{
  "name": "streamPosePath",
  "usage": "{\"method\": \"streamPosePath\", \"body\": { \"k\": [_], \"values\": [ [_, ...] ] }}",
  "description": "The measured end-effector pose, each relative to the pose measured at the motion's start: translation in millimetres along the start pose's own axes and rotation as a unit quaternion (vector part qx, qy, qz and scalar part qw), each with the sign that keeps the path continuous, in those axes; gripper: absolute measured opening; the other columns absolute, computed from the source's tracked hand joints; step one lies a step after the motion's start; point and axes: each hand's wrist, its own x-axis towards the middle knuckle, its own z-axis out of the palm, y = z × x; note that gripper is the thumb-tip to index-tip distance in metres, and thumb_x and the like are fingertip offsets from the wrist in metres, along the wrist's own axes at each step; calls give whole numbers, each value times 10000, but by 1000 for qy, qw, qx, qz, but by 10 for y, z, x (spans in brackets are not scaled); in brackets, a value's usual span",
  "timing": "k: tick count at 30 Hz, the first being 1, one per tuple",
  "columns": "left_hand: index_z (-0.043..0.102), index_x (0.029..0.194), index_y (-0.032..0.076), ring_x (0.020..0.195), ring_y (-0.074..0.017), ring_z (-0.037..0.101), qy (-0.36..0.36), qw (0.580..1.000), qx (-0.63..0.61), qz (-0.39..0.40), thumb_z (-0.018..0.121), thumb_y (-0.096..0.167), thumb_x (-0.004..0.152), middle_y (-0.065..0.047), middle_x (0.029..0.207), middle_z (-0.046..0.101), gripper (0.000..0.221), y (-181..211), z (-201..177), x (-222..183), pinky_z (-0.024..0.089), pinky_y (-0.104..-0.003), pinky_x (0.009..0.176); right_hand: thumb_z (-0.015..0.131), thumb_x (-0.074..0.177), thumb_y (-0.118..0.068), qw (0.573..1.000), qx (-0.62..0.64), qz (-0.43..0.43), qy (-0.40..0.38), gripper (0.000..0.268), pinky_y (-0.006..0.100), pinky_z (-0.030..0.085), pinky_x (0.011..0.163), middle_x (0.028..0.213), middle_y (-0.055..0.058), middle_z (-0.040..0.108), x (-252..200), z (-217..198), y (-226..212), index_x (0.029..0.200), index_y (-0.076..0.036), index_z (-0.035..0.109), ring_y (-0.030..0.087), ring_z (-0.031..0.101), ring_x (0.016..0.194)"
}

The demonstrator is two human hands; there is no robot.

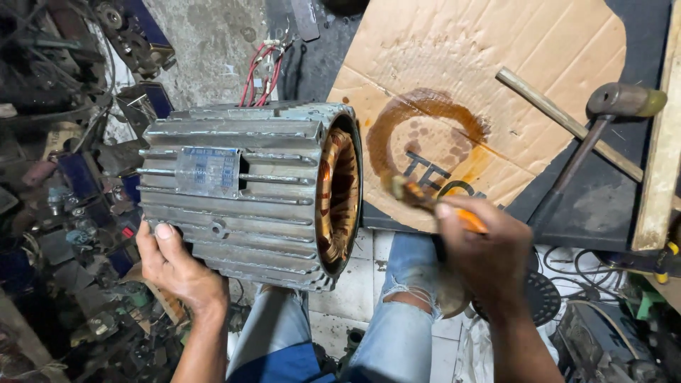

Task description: Applying protective varnish to the internal windings and casing of an electric motor using a paintbrush and pouring additional varnish from a container.

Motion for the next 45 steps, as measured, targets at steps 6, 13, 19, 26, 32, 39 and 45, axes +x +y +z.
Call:
{"method": "streamPosePath", "body": {
  "k": [6, 13, 19, 26, 32, 39, 45],
  "values": [
    [517, 1374, -168, 1135, -297, 537, 15, 999, -33, -10, 488, 377, 1111, -208, 1189, 590, 606, 253, 68, 12, 451, -431, 986, 671, 1042, 65, 979, -7, -103, 176, 170, 388, 584, 848, 1074, 258, 739, 171, -150, 302, 1166, 160, 740, 324, 717, 982],
    [519, 1380, -171, 1157, -324, 558, 7, 1000, -29, 3, 468, 351, 1117, -248, 1219, 610, 586, 319, 65, 15, 466, -443, 990, 704, 1032, -98, 954, -31, -296, 27, 182, 320, 452, 508, 807, 114, 668, 303, 268, 328, 1136, 43, 753, 188, 563, 624],
    [563, 1327, -159, 1064, -302, 563, 9, 999, -23, 23, 471, 323, 1123, -222, 1151, 633, 531, 365, 53, 36, 465, -436, 940, 683, 948, -218, 954, -202, -202, -92, 123, 358, 561, 685, 884, 27, 784, -192, -144, 331, 1000, -163, 780, 225, 746, 788],
    [551, 1354, -180, 1123, -358, 580, 9, 999, -12, 48, 466, 315, 1139, -289, 1206, 637, 547, 381, 64, 34, 452, -461, 980, 707, 1031, 32, 936, -246, -231, 101, 114, 379, 565, 640, 921, 188, 767, 84, -412, 466, 1090, 88, 788, 289, 714, 738],
    [531, 1371, -176, 1193, -380, 566, 12, 1000, -7, 25, 476, 346, 1122, -310, 1280, 615, 582, 308, 41, 19, 438, -477, 1023, 648, 987, -4, 989, 2, -106, 100, 177, 338, 574, 693, 972, 222, 751, -139, -208, 148, 1068, 113, 754, 279, 721, 830],
    [538, 1369, -183, 1149, -361, 576, 12, 1000, -3, 29, 478, 340, 1118, -285, 1225, 635, 584, 309, 57, 23, 453, -478, 998, 726, 886, -110, 972, 148, -114, -140, 163, 321, 598, 756, 940, 106, 793, -216, 423, -348, 1003, -11, 779, 204, 753, 841],
    [551, 1367, -166, 1166, -391, 600, 1, 999, -14, 46, 466, 282, 1120, -315, 1269, 642, 519, 457, 50, 53, 463, -469, 1002, 721, 899, -94, 984, -88, -149, 33, 138, 327, 583, 702, 913, 71, 792, -174, 156, -73, 997, -50, 808, 197, 740, 757]
  ]
}}
